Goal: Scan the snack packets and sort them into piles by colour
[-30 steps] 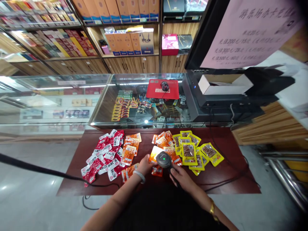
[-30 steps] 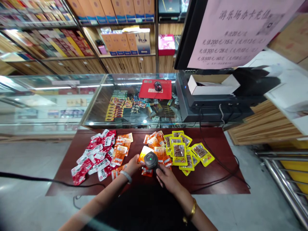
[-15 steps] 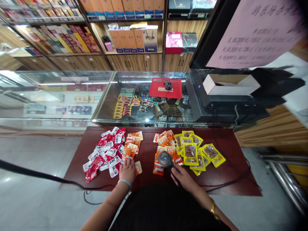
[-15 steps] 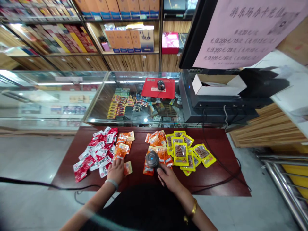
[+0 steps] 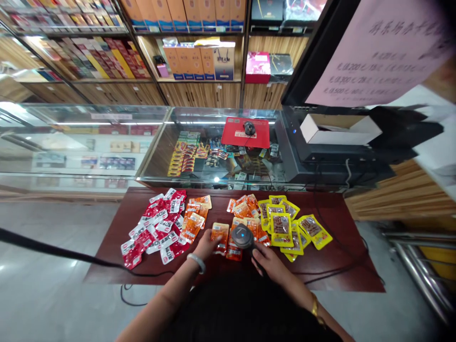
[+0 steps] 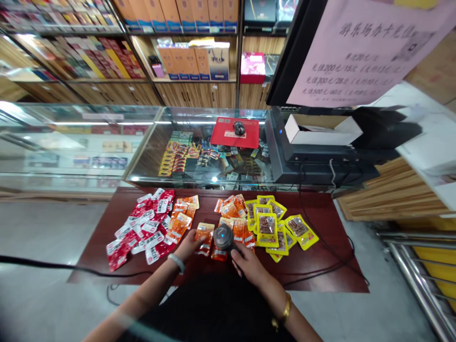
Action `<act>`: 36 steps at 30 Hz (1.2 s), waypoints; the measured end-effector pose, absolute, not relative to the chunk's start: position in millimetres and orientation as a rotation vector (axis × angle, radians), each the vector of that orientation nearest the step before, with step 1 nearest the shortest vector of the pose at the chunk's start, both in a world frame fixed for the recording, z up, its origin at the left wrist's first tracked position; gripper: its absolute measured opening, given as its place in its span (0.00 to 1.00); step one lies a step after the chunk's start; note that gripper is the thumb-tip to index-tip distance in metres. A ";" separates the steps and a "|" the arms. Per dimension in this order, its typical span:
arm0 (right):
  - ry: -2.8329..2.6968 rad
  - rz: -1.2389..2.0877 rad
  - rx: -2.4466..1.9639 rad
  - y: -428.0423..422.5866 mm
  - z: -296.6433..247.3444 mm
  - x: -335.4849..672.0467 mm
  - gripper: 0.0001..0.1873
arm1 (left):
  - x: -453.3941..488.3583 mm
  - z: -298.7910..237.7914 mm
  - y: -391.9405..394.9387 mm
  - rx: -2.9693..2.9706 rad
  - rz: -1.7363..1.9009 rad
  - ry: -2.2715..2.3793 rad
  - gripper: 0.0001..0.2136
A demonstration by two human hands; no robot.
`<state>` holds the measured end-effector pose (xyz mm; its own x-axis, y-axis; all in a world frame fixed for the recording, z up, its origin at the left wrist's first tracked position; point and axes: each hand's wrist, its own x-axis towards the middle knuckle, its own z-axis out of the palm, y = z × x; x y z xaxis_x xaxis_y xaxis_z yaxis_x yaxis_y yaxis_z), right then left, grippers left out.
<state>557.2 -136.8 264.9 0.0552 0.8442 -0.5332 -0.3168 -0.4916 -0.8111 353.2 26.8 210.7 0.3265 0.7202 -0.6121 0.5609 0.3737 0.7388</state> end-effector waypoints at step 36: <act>-0.861 1.737 -1.376 -75.3 272.5 513.1 0.31 | 287.2 232.9 68.2 2.153 -0.408 1.897 0.21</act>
<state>513.1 -75.3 272.5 -0.1452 0.8665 -0.4776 -0.1444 -0.4961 -0.8562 287.2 68.2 232.9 0.1165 0.9241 -0.3640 0.9920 -0.1262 -0.0028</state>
